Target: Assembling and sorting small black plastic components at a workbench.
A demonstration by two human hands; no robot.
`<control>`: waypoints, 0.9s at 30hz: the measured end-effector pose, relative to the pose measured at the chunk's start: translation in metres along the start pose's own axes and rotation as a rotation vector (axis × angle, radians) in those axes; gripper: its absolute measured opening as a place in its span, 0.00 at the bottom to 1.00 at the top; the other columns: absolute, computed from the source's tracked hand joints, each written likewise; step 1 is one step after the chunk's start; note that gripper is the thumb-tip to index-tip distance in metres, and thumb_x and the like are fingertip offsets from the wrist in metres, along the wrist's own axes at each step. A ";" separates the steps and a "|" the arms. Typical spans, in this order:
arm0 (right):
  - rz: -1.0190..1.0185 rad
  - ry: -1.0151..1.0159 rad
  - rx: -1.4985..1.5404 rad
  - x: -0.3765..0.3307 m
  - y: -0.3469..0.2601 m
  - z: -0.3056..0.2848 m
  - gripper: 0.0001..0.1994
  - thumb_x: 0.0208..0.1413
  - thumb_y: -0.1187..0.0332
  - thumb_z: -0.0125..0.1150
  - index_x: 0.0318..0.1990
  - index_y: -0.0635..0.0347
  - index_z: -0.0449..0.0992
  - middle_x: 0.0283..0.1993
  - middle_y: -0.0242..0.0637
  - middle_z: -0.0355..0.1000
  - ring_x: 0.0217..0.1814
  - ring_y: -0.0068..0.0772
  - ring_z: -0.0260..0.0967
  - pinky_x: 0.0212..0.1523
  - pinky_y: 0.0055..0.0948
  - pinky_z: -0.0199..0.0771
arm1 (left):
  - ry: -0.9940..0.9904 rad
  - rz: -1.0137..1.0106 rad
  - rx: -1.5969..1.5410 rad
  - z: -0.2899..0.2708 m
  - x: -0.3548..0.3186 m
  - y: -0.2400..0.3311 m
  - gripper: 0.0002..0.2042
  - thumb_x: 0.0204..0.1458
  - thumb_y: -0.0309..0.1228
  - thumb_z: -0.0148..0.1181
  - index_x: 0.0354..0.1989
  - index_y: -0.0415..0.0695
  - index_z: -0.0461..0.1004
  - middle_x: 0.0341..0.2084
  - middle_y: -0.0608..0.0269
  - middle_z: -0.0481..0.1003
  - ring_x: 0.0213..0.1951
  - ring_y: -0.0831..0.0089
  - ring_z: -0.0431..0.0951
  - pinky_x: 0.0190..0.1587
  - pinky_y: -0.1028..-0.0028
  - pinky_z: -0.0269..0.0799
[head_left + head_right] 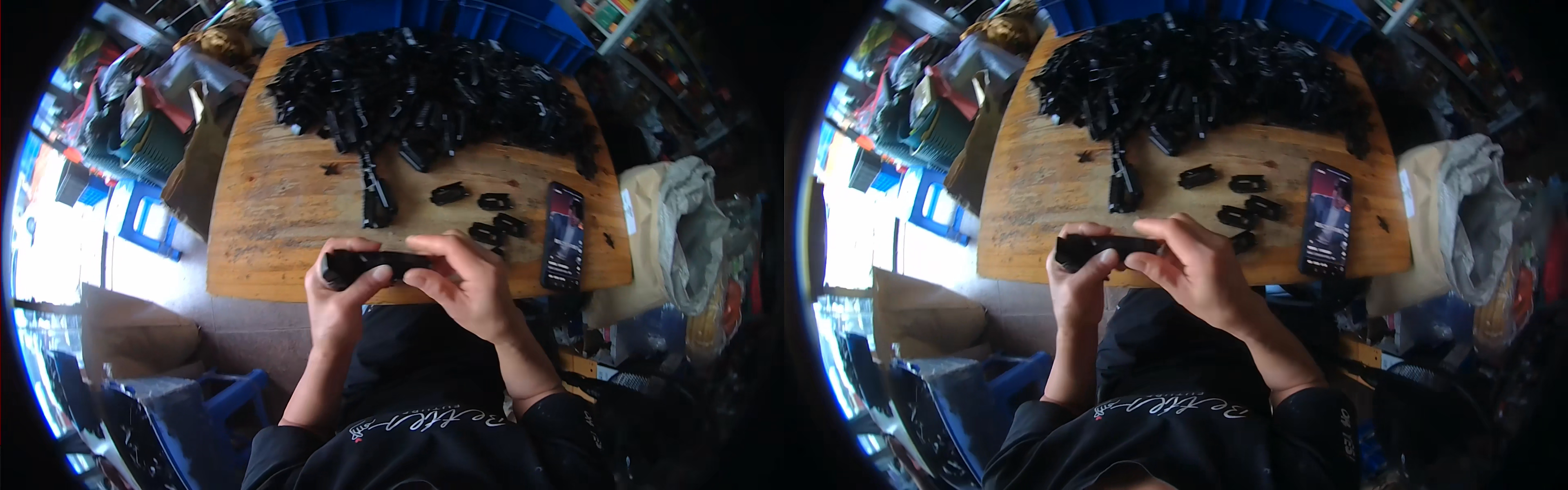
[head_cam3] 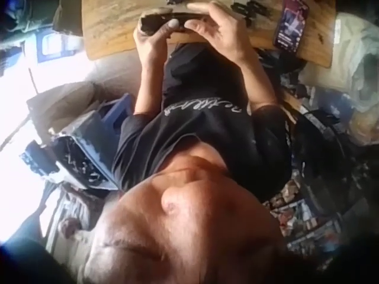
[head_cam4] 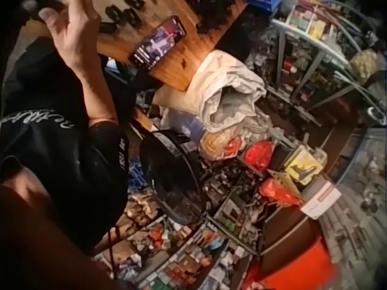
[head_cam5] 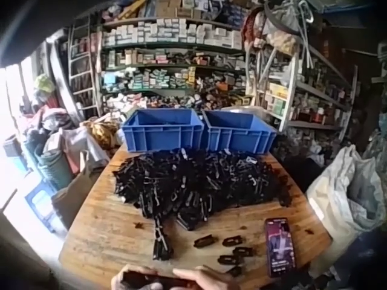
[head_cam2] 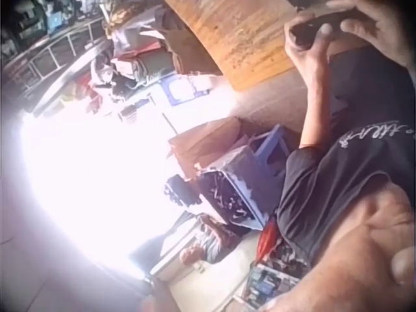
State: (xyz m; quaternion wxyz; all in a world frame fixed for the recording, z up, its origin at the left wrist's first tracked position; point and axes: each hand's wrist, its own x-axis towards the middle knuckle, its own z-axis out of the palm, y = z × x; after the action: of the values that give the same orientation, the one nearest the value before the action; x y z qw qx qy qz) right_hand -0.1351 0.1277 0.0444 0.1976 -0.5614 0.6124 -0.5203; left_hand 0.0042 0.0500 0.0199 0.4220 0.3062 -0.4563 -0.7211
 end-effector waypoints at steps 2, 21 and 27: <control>-0.005 -0.092 -0.014 -0.001 -0.005 -0.008 0.22 0.44 0.64 0.67 0.46 0.66 0.71 0.33 0.34 0.68 0.29 0.19 0.66 0.29 0.17 0.68 | 0.011 0.040 0.035 -0.001 0.001 -0.004 0.14 0.41 0.24 0.64 0.37 0.38 0.70 0.25 0.62 0.73 0.26 0.78 0.73 0.30 0.80 0.67; 0.310 -0.221 0.688 -0.007 0.011 0.007 0.21 0.56 0.68 0.53 0.55 0.66 0.57 0.51 0.39 0.61 0.51 0.24 0.63 0.51 0.22 0.64 | -0.040 0.038 0.024 0.015 0.002 0.004 0.15 0.45 0.30 0.63 0.39 0.38 0.68 0.27 0.63 0.71 0.28 0.77 0.72 0.32 0.79 0.67; 0.302 0.256 0.838 -0.016 0.003 0.050 0.27 0.61 0.52 0.37 0.61 0.64 0.51 0.59 0.43 0.55 0.63 0.35 0.52 0.61 0.33 0.52 | -0.083 0.389 0.803 0.056 0.004 -0.006 0.28 0.48 0.46 0.47 0.55 0.43 0.63 0.59 0.45 0.53 0.61 0.52 0.50 0.60 0.60 0.44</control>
State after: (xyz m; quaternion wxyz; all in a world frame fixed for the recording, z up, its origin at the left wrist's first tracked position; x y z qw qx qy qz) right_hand -0.0910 0.1207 0.0171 0.4039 -0.2691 0.4436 -0.7535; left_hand -0.0454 0.0705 0.0358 0.3787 0.3253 -0.7657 -0.4056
